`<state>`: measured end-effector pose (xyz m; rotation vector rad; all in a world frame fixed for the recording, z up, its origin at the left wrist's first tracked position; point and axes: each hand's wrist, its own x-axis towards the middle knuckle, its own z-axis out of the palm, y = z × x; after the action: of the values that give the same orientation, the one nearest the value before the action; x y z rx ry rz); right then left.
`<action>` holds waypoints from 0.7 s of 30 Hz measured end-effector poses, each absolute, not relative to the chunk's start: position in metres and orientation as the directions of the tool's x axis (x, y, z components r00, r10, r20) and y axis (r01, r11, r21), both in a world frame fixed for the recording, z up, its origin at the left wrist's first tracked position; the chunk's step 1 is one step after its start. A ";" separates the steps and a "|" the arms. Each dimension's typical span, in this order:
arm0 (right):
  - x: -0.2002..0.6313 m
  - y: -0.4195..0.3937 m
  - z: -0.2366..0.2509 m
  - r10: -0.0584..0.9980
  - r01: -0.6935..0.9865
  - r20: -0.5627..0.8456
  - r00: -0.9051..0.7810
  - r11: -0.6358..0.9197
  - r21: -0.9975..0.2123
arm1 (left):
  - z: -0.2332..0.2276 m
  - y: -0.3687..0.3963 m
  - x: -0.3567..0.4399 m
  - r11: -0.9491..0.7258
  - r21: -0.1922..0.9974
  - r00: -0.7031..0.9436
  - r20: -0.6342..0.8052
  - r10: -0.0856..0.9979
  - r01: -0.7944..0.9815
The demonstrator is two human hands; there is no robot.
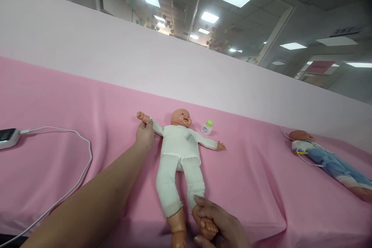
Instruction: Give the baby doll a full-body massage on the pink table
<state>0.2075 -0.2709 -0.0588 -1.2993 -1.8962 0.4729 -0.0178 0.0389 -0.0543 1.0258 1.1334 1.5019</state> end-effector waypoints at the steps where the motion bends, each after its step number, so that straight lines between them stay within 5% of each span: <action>1: 0.208 -0.270 -0.057 0.901 0.614 0.397 -0.176 0.416 -0.671 | -0.053 0.037 -0.017 -0.113 0.977 -0.195 0.077 0.978 -0.182; 6: 0.207 -0.266 -0.051 0.862 0.643 0.502 -0.067 0.422 -0.639 | -0.042 0.019 -0.012 -0.216 0.972 -0.108 0.226 0.968 0.097; 11: 0.197 -0.250 -0.040 0.817 0.675 0.577 0.001 0.425 -0.603 | -0.030 0.001 -0.005 -0.438 0.805 0.141 0.418 0.898 0.401; 21: 0.173 -0.193 -0.028 0.869 0.532 0.448 0.212 0.282 -0.799 | -0.035 -0.004 0.003 -0.684 0.466 0.472 0.498 0.727 0.561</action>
<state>0.1729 -0.1931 -0.0281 -1.3825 -1.4527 0.3862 0.0026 -0.0039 -0.0348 2.4829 1.1076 1.0136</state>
